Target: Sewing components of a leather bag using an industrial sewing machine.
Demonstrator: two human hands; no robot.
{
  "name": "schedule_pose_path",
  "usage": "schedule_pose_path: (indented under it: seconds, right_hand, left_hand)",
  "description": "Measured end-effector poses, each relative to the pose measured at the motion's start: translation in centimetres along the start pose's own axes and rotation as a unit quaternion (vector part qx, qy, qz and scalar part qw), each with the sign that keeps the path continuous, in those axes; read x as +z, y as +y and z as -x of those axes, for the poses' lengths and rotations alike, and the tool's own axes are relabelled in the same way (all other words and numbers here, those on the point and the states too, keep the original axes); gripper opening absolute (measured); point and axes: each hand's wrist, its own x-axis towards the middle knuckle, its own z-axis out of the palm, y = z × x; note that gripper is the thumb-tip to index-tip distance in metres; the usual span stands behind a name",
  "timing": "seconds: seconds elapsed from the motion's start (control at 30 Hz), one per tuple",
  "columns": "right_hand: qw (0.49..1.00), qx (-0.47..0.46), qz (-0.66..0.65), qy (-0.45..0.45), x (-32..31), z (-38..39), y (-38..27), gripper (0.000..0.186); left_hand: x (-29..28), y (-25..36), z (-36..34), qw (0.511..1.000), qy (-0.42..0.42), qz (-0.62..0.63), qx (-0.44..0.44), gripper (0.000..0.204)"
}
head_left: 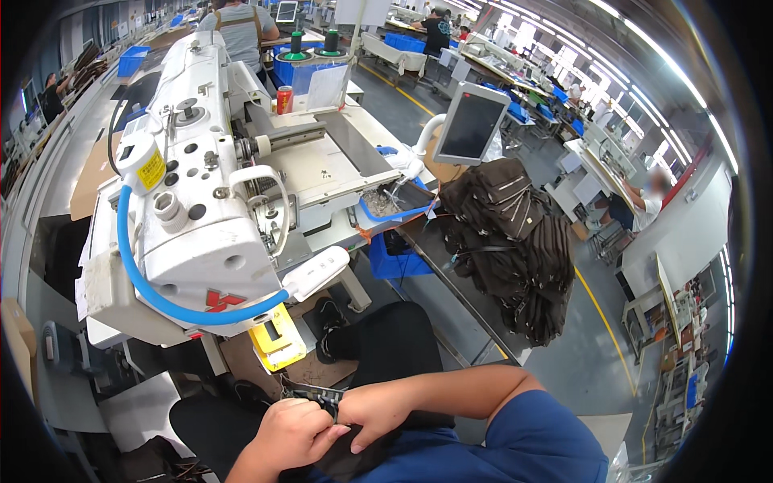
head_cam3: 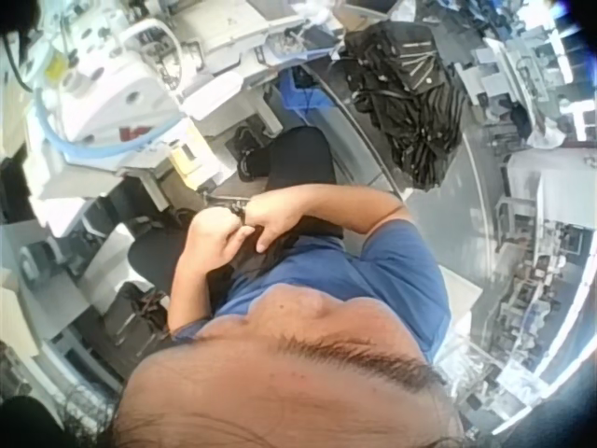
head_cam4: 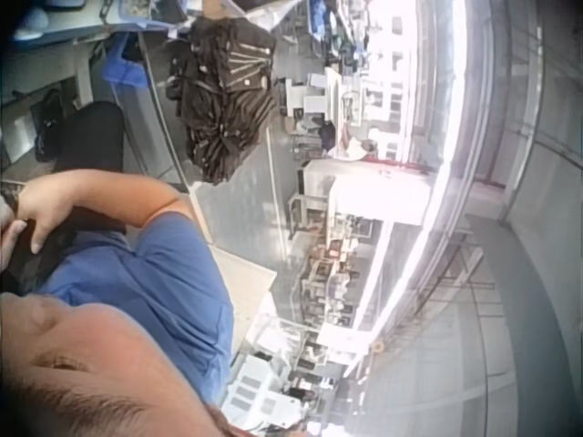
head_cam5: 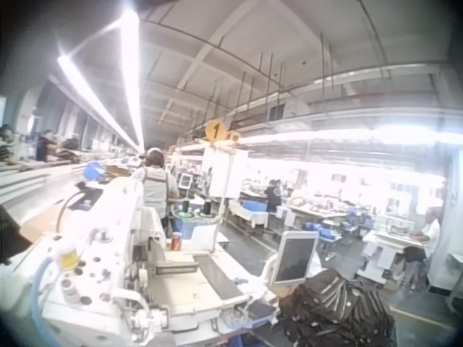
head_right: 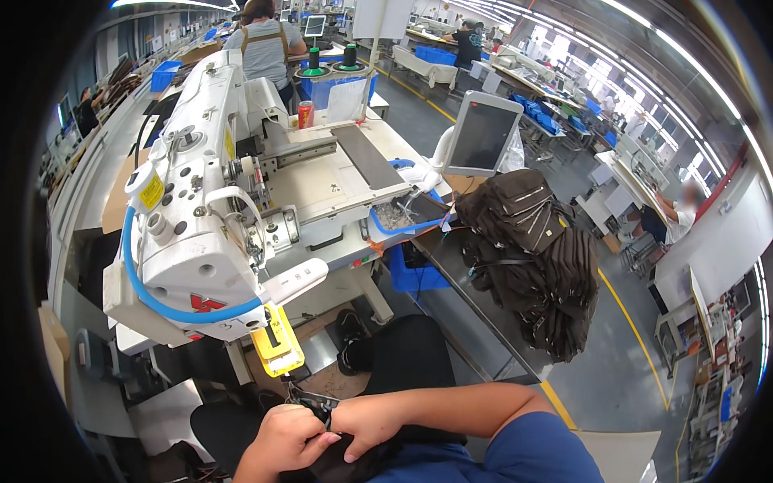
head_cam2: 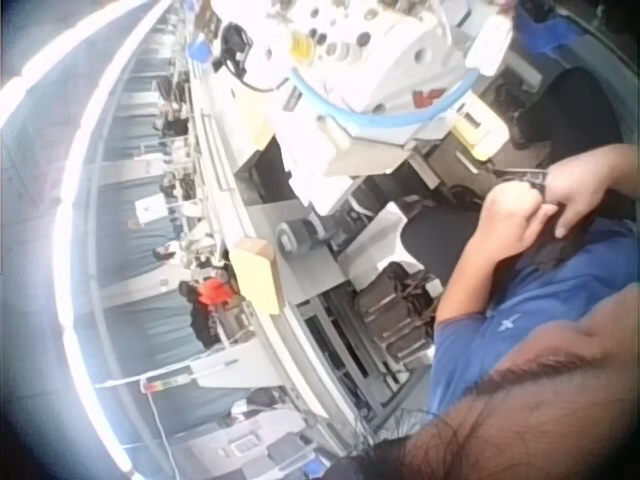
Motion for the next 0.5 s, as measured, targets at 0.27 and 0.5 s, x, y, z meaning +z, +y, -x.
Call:
schedule_pose_path:
  seconds: [0.27,0.5]
  right_hand:
    - [0.997,0.028,-0.007,-0.076,0.3,-0.1,0.7,0.039]
    - [0.998,0.002,-0.026,-0.057,0.9,-0.4,1.4,0.039]
  left_hand:
    - [0.3,0.7,-0.4,0.999,-0.016,-0.044,0.008,0.027]
    - [-0.1,0.6,-0.5,0.998,-0.017,-0.056,0.018,0.027]
